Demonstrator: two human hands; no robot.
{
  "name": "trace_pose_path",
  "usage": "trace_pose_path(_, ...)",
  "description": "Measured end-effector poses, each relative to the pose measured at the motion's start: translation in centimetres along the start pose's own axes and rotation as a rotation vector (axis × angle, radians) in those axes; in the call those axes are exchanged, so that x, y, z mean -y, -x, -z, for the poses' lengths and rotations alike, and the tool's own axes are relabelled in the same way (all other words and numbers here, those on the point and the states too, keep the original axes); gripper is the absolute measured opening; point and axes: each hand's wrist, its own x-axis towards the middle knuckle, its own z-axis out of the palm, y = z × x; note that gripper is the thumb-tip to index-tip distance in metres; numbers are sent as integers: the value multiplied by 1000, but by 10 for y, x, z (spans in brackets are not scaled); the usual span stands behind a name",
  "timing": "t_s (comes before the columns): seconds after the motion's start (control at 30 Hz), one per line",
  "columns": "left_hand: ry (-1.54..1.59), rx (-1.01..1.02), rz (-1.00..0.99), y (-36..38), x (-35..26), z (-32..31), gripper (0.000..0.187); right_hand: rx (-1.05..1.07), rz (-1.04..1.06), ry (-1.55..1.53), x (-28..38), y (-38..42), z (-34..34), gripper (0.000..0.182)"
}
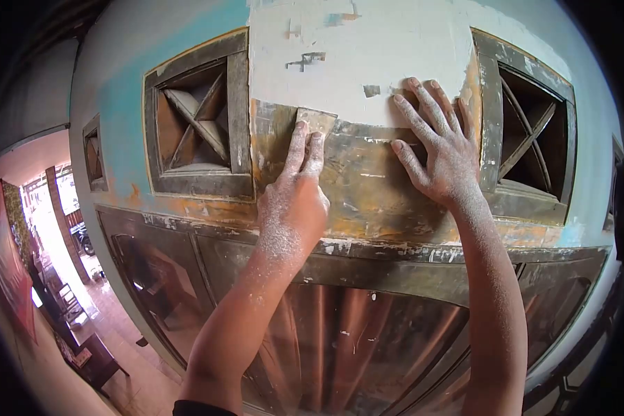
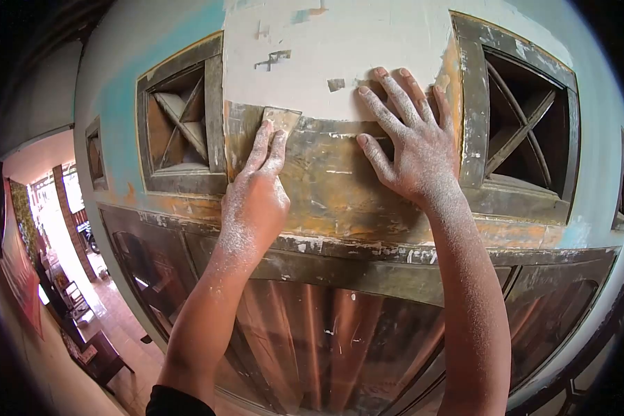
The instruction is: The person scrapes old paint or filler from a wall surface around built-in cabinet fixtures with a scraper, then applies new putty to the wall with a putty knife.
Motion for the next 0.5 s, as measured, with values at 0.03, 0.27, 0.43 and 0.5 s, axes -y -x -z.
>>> trace_pose_path(0.03, -4, 56, 53, 1, -6, 5, 73, -2, 4, 9, 0, 0, 0, 62)
trace_pose_path(0.27, -7, -10, -7, -1, 11, -5, 77, 3, 1, 22, 0, 0, 1, 61)
trace_pose_path(0.43, -17, -40, -33, 6, 19, -14, 74, -13, -3, 28, 1, 0, 1, 61)
trace_pose_path(0.5, -19, -22, -8, -2, 13, -6, 74, -2, 4, 29, 1, -1, 0, 62)
